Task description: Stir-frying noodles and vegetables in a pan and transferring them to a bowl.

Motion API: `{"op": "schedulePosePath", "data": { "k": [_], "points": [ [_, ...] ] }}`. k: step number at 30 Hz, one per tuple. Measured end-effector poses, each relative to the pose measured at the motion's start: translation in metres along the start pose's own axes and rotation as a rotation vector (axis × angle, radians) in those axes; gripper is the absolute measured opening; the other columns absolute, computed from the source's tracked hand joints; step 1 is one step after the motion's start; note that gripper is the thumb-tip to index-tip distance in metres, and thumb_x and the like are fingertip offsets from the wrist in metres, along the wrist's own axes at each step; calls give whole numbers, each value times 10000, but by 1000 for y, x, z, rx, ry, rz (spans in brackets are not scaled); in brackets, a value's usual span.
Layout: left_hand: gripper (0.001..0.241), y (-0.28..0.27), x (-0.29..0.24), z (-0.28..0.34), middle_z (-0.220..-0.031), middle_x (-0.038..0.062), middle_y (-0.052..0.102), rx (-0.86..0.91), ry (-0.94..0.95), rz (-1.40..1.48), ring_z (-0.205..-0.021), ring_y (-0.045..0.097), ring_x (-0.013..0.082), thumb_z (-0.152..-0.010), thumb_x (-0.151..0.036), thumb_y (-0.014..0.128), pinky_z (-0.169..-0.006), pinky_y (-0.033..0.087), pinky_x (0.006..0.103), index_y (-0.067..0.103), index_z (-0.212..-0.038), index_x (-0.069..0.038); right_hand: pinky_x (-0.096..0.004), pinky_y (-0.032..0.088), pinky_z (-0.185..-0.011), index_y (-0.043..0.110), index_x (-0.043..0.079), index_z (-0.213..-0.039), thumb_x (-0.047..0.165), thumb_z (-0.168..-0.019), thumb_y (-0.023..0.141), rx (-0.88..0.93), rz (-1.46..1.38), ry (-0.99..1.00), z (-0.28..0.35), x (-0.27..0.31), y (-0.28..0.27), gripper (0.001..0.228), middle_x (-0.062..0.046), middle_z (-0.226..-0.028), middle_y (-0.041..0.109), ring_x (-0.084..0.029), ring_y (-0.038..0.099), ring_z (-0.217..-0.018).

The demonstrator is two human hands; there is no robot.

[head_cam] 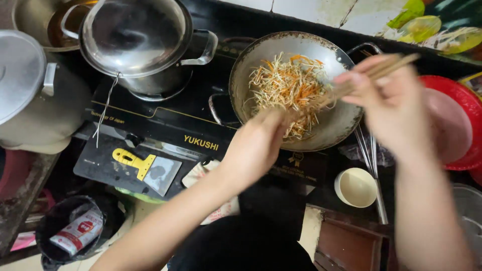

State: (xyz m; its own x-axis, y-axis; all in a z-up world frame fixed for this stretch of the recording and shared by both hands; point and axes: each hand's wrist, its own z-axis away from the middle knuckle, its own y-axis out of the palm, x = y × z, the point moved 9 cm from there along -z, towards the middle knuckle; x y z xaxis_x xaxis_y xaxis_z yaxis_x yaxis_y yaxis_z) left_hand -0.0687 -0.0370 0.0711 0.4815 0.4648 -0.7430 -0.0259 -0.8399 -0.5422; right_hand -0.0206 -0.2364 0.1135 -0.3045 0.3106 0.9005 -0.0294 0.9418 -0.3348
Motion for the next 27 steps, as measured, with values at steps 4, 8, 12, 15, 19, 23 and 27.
{"op": "schedulePosePath", "data": {
  "k": [4,8,12,15,19,23,27],
  "points": [
    [145,38,43,90,-1018,141,728,231,-3,138,-992,709,344,-926,-35,595,-869,587,425,681,-1040,-62,-289,633,-940,524,37,-1223,73,-1080,561,68,-54,29,2,1,-14,152,-82,-1105,717,-148,740,-1081],
    [292,111,187,200,-1093,149,680,580,-260,-372,-1000,669,379,-875,-121,592,-861,529,496,694,-1148,-116,-293,592,-851,732,37,-1028,24,-923,687,363,237,254,17,-46,2,115,-112,-1058,787,-191,744,-954],
    [376,84,225,219,-1245,144,595,279,-109,-775,-1170,569,380,-789,-149,612,-939,460,514,694,-1153,-107,-287,624,-926,800,83,-960,-27,-889,659,443,233,127,34,-54,10,193,-59,-1126,804,-167,780,-997],
    [324,80,221,219,-1221,157,573,203,-226,-749,-1181,561,352,-841,-159,623,-975,458,483,683,-1148,-75,-299,532,-1003,776,36,-990,-116,-887,572,512,107,-49,38,-58,38,275,-92,-1217,753,-190,711,-1129],
    [256,102,191,204,-1102,166,637,120,-344,-558,-1046,616,369,-862,-198,639,-917,505,472,711,-1089,-104,-294,516,-1047,750,23,-987,-154,-934,516,288,168,-104,14,-74,12,298,-98,-1268,735,-195,681,-1194],
    [374,172,238,210,-744,193,726,71,-729,152,-675,728,309,-940,-381,638,-654,579,420,725,-887,-21,-278,494,-910,722,-3,-951,-154,-955,500,105,241,-31,-3,-103,-5,268,-100,-1288,736,-216,677,-1050],
    [569,215,248,209,-627,161,707,135,-990,302,-578,722,288,-956,-498,627,-604,578,419,694,-698,4,-309,504,-1033,732,-33,-852,-200,-881,524,187,350,-233,10,-100,31,269,-178,-1278,726,-254,659,-1231]
  ]
}}
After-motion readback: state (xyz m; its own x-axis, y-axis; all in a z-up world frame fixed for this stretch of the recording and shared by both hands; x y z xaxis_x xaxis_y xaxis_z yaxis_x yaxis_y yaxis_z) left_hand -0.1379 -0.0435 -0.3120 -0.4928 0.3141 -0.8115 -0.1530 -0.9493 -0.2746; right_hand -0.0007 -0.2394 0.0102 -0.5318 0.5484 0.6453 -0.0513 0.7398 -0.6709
